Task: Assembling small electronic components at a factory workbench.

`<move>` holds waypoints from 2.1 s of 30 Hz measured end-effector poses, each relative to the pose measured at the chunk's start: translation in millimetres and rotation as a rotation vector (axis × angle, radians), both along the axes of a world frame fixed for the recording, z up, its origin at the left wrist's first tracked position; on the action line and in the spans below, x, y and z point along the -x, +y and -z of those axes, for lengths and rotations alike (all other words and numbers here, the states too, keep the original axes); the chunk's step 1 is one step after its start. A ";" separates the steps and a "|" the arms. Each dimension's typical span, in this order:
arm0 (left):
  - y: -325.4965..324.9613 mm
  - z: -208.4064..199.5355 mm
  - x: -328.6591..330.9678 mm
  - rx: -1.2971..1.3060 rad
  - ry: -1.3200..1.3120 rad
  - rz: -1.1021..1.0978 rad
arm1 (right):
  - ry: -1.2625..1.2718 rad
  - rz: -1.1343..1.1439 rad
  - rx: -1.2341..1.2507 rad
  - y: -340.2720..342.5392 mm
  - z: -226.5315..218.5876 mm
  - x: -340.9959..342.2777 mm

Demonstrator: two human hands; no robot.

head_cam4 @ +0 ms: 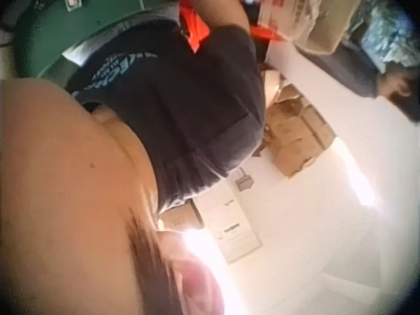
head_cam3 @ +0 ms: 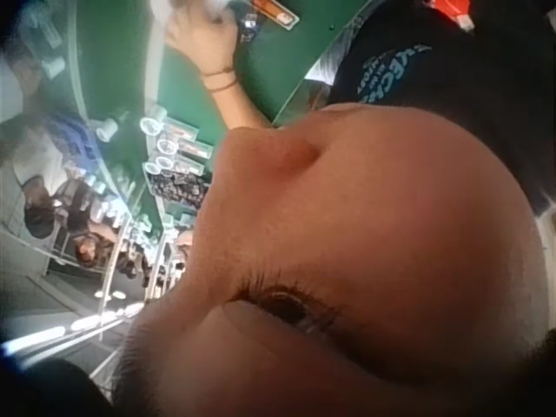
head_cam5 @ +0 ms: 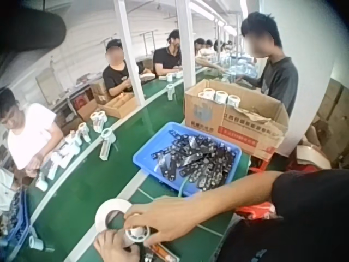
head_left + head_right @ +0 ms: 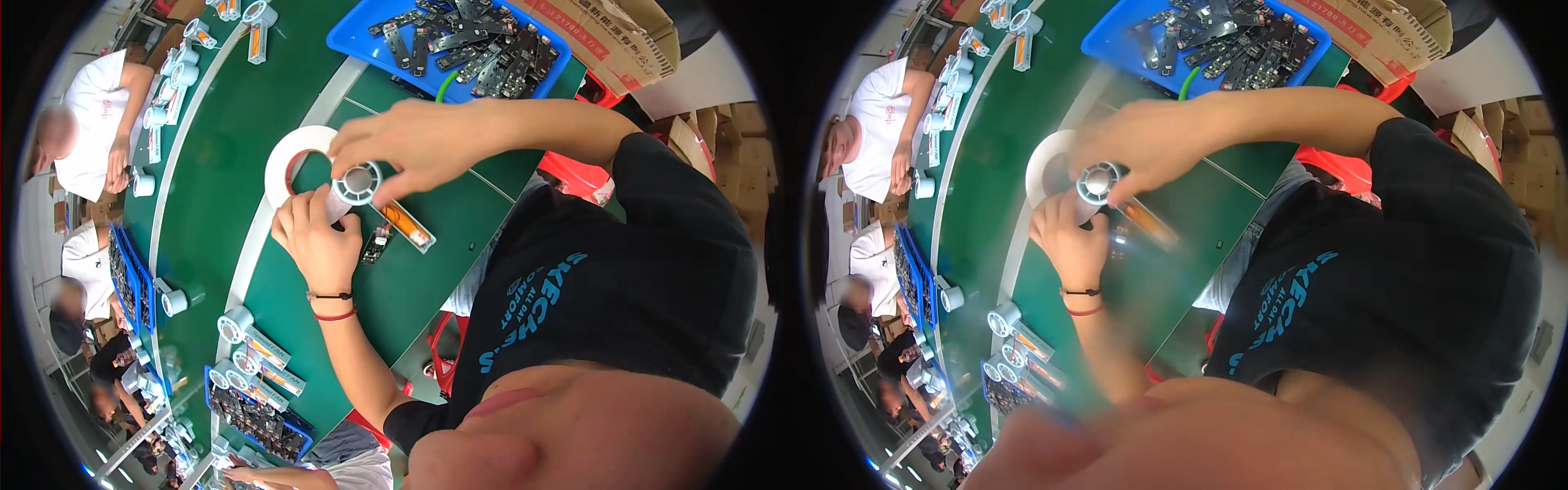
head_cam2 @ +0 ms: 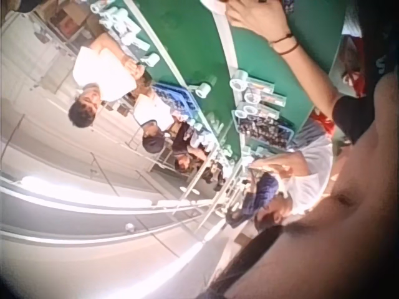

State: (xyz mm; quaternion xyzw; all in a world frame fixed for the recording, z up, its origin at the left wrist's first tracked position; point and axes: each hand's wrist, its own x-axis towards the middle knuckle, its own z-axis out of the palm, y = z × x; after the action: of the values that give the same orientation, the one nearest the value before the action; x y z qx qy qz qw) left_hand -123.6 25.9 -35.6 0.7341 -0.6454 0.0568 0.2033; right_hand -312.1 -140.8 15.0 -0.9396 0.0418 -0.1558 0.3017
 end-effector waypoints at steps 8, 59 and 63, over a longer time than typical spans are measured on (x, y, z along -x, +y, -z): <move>5.2 -9.4 -12.4 0.141 -0.213 -0.285 | 0.232 0.019 -0.104 10.0 -2.5 -17.3; 37.3 -17.5 -48.6 0.721 1.026 -0.302 | -0.648 -0.435 -0.171 46.5 -62.4 -111.6; 30.0 -7.7 -57.2 0.800 0.446 -0.409 | -0.495 0.035 -0.430 -29.8 -54.7 -210.8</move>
State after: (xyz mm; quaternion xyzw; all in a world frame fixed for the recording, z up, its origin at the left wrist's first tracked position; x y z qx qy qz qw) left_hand -66.5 55.9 -27.8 0.7044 -0.3568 0.1803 0.5865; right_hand -101.3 -170.7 69.7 -0.7870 0.0155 -0.3723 0.4916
